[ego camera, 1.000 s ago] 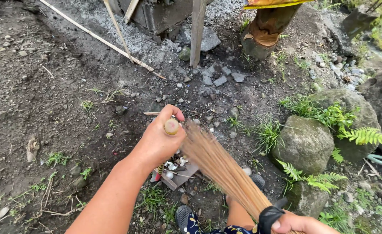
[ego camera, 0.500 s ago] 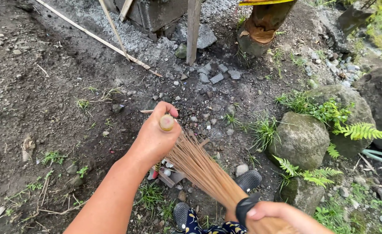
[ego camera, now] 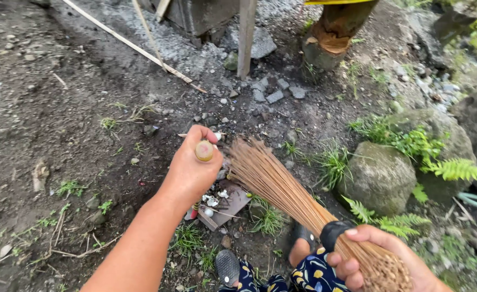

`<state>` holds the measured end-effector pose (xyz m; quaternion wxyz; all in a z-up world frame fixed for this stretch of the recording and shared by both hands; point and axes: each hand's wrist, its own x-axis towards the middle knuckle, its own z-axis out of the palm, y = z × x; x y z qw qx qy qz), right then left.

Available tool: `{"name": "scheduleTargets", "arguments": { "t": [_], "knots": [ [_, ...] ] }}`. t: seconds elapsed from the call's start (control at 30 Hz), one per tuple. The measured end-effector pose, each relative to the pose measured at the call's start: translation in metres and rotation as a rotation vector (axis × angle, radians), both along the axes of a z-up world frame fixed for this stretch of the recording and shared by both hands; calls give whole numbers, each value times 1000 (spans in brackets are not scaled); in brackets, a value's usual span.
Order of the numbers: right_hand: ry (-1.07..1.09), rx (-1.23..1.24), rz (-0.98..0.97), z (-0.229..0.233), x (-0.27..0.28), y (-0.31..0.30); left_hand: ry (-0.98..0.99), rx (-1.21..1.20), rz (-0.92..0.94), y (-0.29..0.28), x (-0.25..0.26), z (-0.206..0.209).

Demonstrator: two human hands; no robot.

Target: The person sweeps debris from the ground into a dustpan using a hand broom, then empties the dustpan onto a white sheet.

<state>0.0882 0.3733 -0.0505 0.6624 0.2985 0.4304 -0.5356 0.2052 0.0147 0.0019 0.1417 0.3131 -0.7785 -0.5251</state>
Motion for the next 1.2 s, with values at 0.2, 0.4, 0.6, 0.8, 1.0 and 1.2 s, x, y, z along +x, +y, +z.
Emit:
{"name": "scheduleTargets", "arguments": {
  "t": [0.2, 0.4, 0.6, 0.8, 1.0, 1.2],
  "knots": [
    [450, 67, -19, 31, -35, -15, 29, 33, 209, 23, 0, 3],
    [368, 20, 554, 56, -108, -75, 48, 62, 368, 54, -14, 6],
    [735, -16, 926, 2, -199, -153, 11, 6, 540, 77, -46, 0],
    [839, 38, 1310, -55, -218, -143, 78, -21, 683, 97, -88, -9],
    [509, -148, 1335, -62, -251, -40, -4, 120, 619, 116, -102, 2],
    [431, 21, 1314, -17, -295, -15, 37, 44, 583, 118, -93, -15]
  ]
}}
